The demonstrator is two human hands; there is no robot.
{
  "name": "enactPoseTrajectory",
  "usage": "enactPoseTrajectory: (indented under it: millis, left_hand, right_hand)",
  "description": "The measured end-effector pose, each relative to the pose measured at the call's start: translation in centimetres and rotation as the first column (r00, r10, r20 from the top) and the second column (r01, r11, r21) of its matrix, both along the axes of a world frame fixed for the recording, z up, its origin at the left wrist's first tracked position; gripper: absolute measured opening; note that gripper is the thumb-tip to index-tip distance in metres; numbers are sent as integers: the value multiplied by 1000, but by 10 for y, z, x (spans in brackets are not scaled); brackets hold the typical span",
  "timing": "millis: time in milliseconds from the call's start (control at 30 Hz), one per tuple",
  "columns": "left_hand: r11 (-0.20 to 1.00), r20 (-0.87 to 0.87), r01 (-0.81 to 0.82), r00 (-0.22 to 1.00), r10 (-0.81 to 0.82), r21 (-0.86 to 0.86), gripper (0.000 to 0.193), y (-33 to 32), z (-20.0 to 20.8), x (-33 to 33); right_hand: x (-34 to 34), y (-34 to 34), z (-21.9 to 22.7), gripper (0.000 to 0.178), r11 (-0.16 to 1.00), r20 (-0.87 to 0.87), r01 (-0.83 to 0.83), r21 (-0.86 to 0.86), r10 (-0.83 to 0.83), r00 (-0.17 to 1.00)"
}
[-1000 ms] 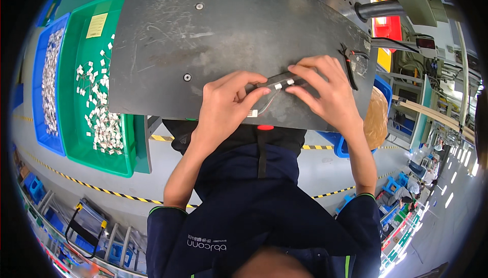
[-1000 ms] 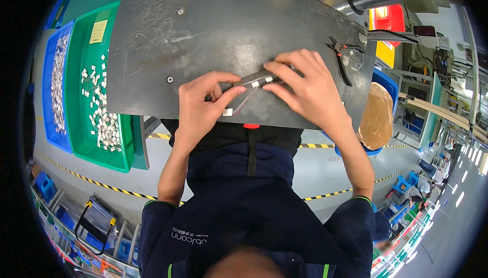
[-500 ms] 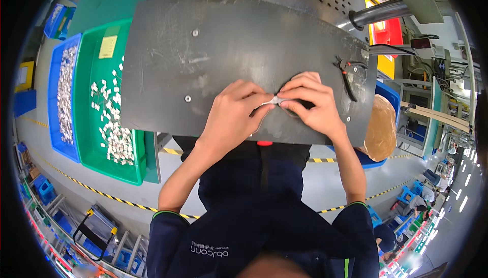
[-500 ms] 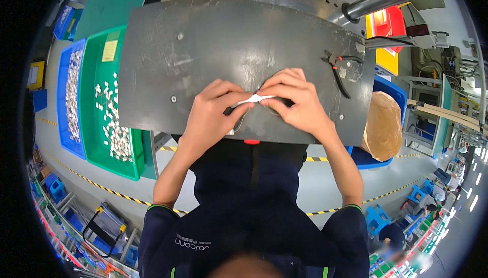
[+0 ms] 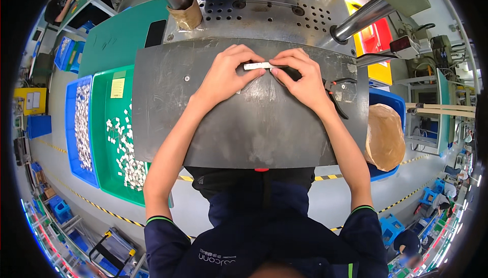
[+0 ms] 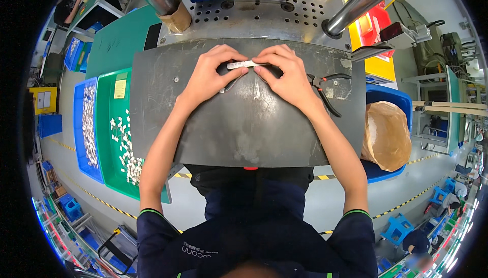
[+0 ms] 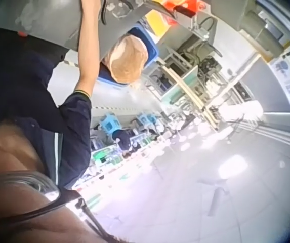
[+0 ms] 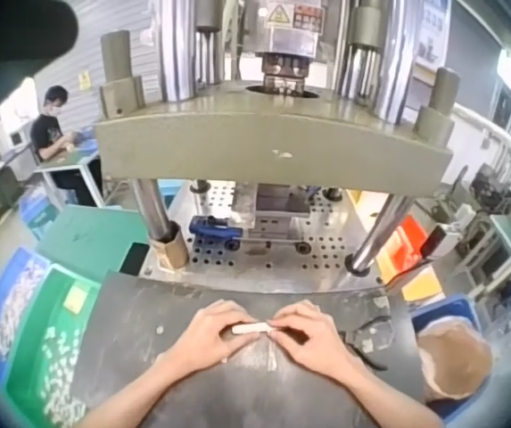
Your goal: The person trims wires on a component using shears, places it into a mold, and slides it under a press. After pressing, they remove the component and assemble a wire and connector onto a new piece before repeating the process.
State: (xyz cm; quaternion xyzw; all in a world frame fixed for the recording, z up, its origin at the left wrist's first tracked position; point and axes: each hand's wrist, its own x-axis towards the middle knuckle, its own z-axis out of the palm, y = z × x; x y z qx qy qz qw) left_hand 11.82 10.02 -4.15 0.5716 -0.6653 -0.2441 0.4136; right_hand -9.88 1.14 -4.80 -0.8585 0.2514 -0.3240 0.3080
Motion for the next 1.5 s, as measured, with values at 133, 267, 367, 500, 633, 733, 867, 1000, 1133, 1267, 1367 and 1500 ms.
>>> enactPoseTrajectory:
  millis: [133, 267, 367, 500, 633, 733, 867, 1000, 1133, 1267, 1367, 1500]
  left_hand:
    - [999, 63, 24, 998, -22, -26, 26, -1, 4, 2]
    - [999, 38, 13, 999, -11, -48, 28, 1, -1, 1]
    - [998, 20, 9, 1000, -7, -68, 26, 1, 0, 3]
    - [997, 16, 8, 1000, -7, -80, 21, 6, 0, 3]
    - [988, 54, -6, 998, 15, -154, 16, 12, -2, -1]
    - [987, 100, -60, 992, 76, -151, 12, 17, -4, -6]
    - [971, 134, -110, 981, 141, -212, 10, 16, -8, -13]
    - [945, 238, -114, 952, 192, -305, 11, 16, -10, -21]
    - [931, 284, -107, 935, 213, -348, 11, 17, -11, -22]
    - [942, 278, -70, 946, 167, -328, 12, 15, -10, -19]
    - [940, 284, -45, 947, 148, -339, 13, 15, -12, -13]
    - [938, 289, 18, 953, 89, -347, 10, 11, -10, -6]
  right_hand:
    - [-1, -5, 3, 26, 998, -5, -55, -31, 55, 998]
    - [-5, -6, 8, 30, 995, -4, -85, 41, 86, 996]
    - [-13, -16, 10, 30, 995, 4, -88, 55, 88, 996]
    - [-26, -27, 9, 20, 998, 63, -42, 53, 39, 997]
    - [-19, -9, 11, 15, 996, 23, -20, -89, 22, 999]
    - [-7, 12, 8, 15, 999, -21, 23, -27, -24, 999]
    - [-4, 20, 11, 13, 994, -62, 72, -78, -77, 995]
    - [-1, 28, 8, 16, 982, -77, 132, -138, -144, 987]
    - [4, 32, 3, 16, 978, -60, 142, -153, -152, 986]
    - [1, 23, 1, 16, 957, -38, 61, -282, -75, 996]
    - [2, 14, 2, 16, 936, -44, -23, -351, 8, 999]
    - [0, 10, 4, 16, 928, -47, -71, -366, 58, 997]
